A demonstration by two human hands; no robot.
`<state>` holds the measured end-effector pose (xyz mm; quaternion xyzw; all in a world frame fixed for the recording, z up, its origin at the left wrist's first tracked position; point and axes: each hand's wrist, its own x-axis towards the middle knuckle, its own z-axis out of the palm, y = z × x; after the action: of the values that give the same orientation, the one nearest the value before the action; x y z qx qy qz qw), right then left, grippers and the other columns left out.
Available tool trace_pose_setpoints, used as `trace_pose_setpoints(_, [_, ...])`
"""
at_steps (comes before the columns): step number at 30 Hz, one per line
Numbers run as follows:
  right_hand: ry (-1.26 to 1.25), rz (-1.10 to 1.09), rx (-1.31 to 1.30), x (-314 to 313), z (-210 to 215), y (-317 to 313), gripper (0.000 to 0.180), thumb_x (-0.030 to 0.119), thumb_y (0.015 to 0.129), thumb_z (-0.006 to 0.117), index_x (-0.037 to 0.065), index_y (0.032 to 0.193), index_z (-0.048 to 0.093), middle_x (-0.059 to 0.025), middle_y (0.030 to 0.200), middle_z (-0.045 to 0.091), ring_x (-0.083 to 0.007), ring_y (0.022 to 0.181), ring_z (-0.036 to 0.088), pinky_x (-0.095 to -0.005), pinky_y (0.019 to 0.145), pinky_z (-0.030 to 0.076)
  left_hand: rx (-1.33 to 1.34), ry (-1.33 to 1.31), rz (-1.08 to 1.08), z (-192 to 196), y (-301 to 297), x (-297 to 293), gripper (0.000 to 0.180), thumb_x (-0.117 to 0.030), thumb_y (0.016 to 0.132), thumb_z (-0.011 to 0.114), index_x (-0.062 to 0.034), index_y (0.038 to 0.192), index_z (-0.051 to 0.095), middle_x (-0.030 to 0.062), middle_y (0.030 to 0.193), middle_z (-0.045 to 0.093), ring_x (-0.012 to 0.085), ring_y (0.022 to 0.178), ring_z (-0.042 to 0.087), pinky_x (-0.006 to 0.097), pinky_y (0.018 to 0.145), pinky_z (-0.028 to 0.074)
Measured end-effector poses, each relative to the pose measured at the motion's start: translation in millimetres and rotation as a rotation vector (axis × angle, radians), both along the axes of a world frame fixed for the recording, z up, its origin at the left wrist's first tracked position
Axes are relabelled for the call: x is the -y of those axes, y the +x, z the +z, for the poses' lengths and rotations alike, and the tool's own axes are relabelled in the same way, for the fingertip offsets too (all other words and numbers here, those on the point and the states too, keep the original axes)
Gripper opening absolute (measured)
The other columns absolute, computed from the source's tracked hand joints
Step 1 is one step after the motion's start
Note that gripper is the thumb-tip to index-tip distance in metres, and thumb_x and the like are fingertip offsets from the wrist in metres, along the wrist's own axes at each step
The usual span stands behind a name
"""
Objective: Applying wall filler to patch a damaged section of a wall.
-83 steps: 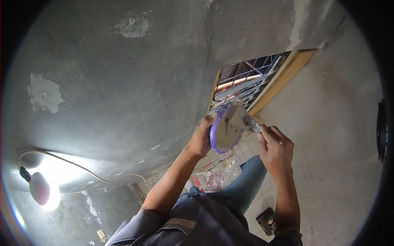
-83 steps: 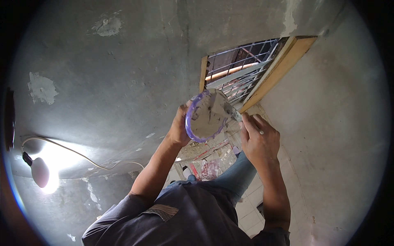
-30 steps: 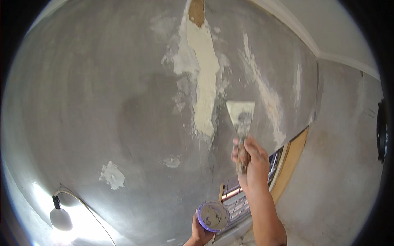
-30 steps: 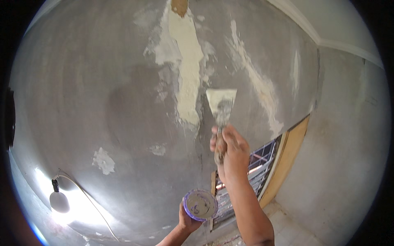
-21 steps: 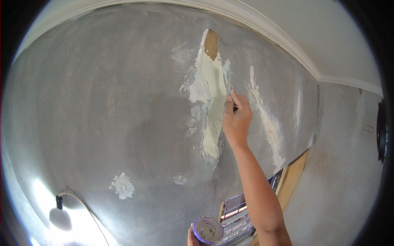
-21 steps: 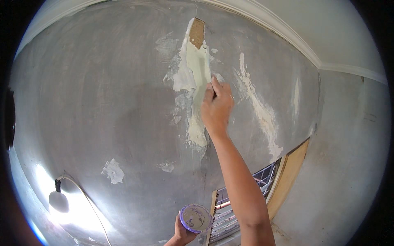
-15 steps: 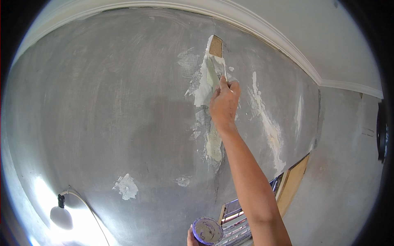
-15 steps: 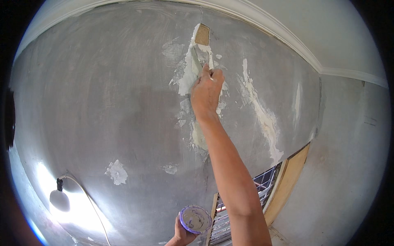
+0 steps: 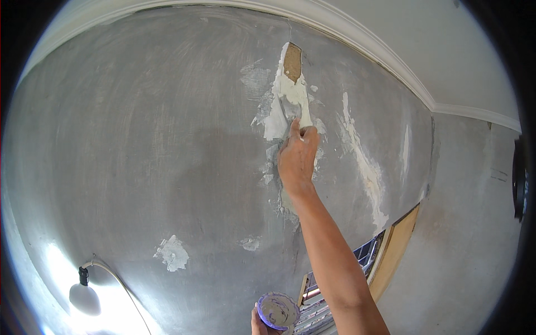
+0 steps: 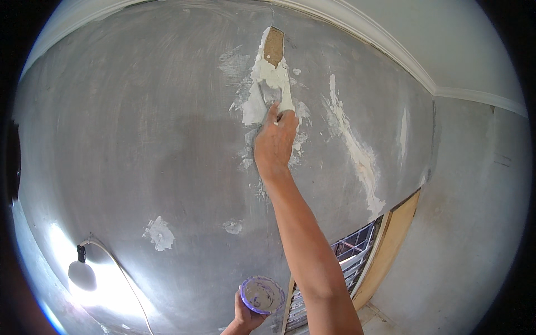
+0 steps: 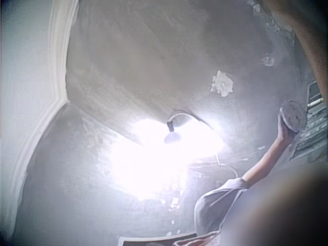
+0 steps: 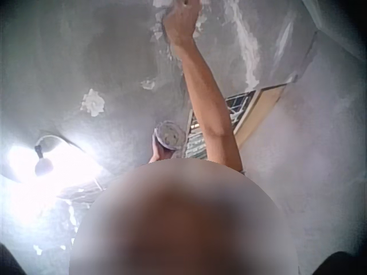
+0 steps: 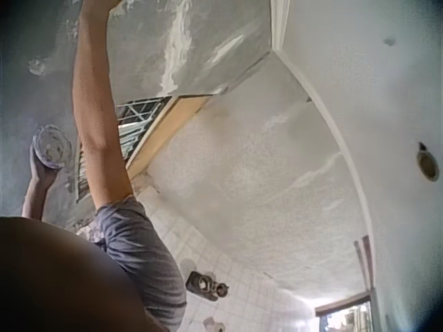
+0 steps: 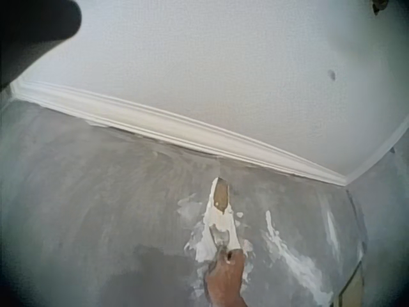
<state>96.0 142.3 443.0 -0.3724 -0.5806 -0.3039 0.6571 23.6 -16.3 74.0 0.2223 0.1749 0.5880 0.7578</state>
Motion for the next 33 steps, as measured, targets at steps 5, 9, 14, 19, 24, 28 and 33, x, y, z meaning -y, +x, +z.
trace_pose_setpoints(5, [0.004,0.082,-0.019,20.5,-1.0,9.8,0.038,0.001,0.092,0.047,-0.009,0.129,0.053,-0.0180,0.095,0.049,-0.0332,0.093,0.049,-0.0409,0.080,0.045,-0.008,0.003,0.015,4.6,0.4,2.0,0.075,-0.067,0.087,0.034,-0.0154,0.141,0.042,0.0113,0.142,0.045,0.0341,0.130,0.044,0.056,0.103,0.039])
trace_pose_setpoints(9, [0.115,-0.119,-0.005,15.2,56.5,35.6,0.041,-0.003,0.085,0.054,-0.004,0.126,0.058,-0.0215,0.098,0.053,-0.0347,0.095,0.052,-0.0414,0.083,0.045,0.007,0.015,0.002,3.8,1.3,3.2,0.075,-0.067,0.087,0.035,-0.0148,0.141,0.042,0.0117,0.142,0.045,0.0339,0.130,0.044,0.055,0.102,0.040])
trace_pose_setpoints(14, [-0.069,-0.114,0.034,22.5,74.0,41.4,0.038,0.002,0.090,0.048,0.000,0.126,0.059,-0.0190,0.104,0.053,-0.0340,0.105,0.051,-0.0408,0.085,0.047,0.009,-0.027,0.018,1.7,0.9,3.5,0.076,-0.068,0.087,0.036,-0.0139,0.141,0.042,0.0124,0.141,0.045,0.0341,0.129,0.045,0.055,0.102,0.040])
trace_pose_setpoints(19, [-0.120,-0.131,0.103,17.1,32.4,53.1,0.038,0.001,0.090,0.049,0.000,0.126,0.060,-0.0190,0.103,0.053,-0.0338,0.103,0.052,-0.0394,0.085,0.048,0.022,-0.022,-0.009,-1.6,2.7,0.7,0.077,-0.068,0.086,0.037,-0.0138,0.141,0.042,0.0125,0.141,0.045,0.0340,0.128,0.045,0.054,0.102,0.039])
trace_pose_setpoints(24, [-0.064,-0.096,0.116,17.3,17.6,71.5,0.038,0.001,0.088,0.051,0.000,0.124,0.061,-0.0196,0.101,0.054,-0.0339,0.096,0.055,-0.0395,0.082,0.049,0.002,-0.014,-0.002,3.2,1.9,2.6,0.077,-0.068,0.086,0.036,-0.0138,0.141,0.042,0.0123,0.141,0.046,0.0337,0.128,0.045,0.053,0.101,0.040])
trace_pose_setpoints(28, [-0.024,-0.134,0.099,14.2,51.7,79.8,0.039,0.001,0.085,0.053,0.003,0.124,0.062,-0.0189,0.102,0.055,-0.0336,0.096,0.058,-0.0405,0.082,0.050,-0.005,-0.024,-0.006,-1.5,6.6,0.1,0.077,-0.068,0.086,0.037,-0.0140,0.141,0.042,0.0119,0.141,0.046,0.0332,0.128,0.045,0.053,0.102,0.039])
trace_pose_setpoints(33, [-0.114,-0.165,0.126,20.9,67.2,72.5,0.043,0.001,0.084,0.053,0.008,0.125,0.062,-0.0169,0.104,0.055,-0.0325,0.098,0.061,-0.0415,0.083,0.052,0.008,-0.047,0.005,-3.1,5.7,1.8,0.076,-0.068,0.087,0.037,-0.0142,0.140,0.042,0.0120,0.141,0.046,0.0325,0.129,0.045,0.053,0.102,0.039])
